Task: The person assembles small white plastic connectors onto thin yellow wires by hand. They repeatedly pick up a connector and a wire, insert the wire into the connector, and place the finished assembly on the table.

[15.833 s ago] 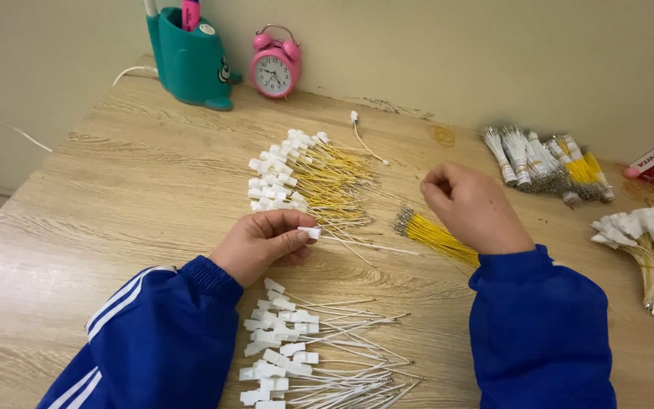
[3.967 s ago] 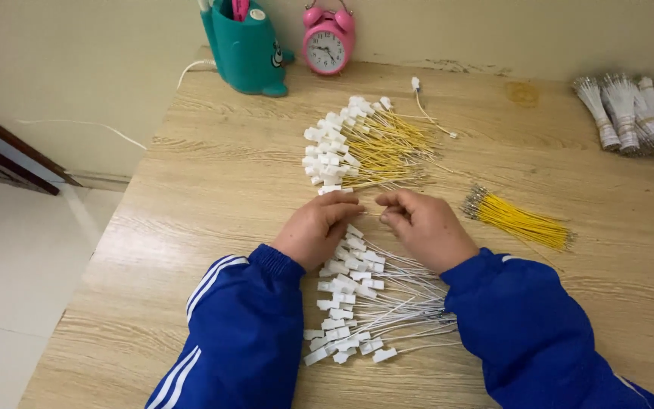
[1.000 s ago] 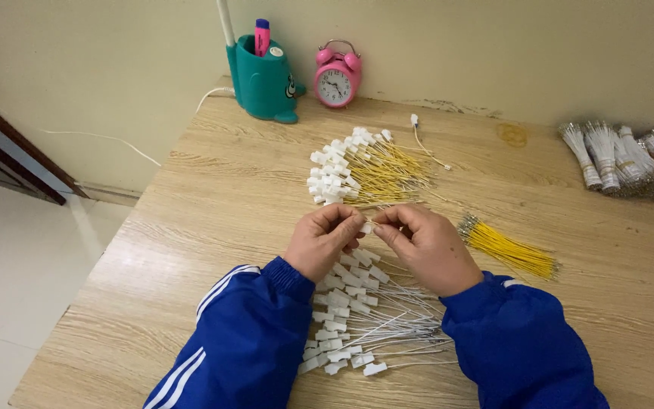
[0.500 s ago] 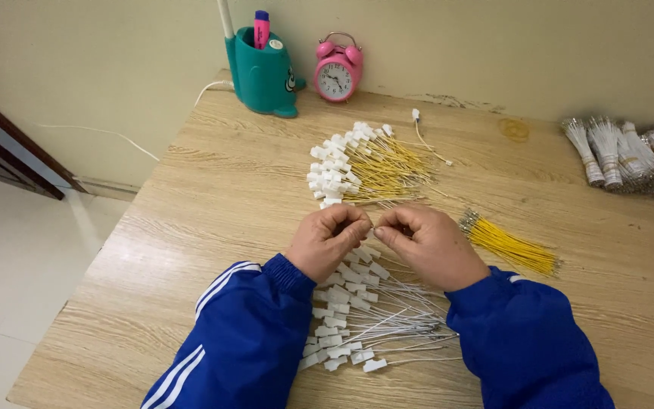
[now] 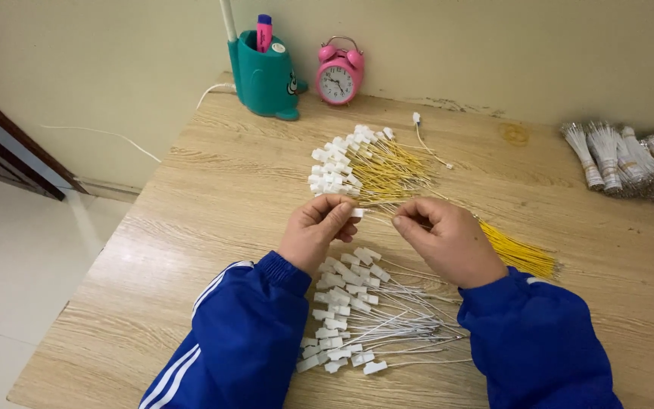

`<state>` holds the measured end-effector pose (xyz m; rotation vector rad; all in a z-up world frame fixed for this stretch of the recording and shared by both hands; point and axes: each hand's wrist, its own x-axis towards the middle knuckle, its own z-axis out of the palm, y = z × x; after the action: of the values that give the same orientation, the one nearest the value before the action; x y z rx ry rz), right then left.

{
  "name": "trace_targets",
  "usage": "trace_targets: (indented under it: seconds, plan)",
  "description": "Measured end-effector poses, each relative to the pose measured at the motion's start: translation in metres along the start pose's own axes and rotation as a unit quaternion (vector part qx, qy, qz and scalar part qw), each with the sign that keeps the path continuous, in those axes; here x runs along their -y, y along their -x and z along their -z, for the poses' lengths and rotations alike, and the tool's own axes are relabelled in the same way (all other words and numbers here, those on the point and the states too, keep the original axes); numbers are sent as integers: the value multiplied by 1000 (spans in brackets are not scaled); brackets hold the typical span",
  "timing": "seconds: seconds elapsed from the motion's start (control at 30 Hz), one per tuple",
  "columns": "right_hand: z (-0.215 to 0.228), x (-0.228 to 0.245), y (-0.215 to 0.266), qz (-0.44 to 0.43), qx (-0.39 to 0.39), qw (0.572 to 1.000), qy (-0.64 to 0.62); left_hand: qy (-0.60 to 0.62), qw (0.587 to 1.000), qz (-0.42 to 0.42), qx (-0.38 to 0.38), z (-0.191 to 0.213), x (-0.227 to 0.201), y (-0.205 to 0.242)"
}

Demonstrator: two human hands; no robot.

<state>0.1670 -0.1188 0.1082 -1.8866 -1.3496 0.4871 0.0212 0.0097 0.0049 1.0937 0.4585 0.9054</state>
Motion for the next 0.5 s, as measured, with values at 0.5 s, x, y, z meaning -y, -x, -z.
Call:
trace_targets:
  seconds: [0.5]
  plan:
    - [1,3,0,-12,-20,999,28,8,1000,4,6,4,9,-3]
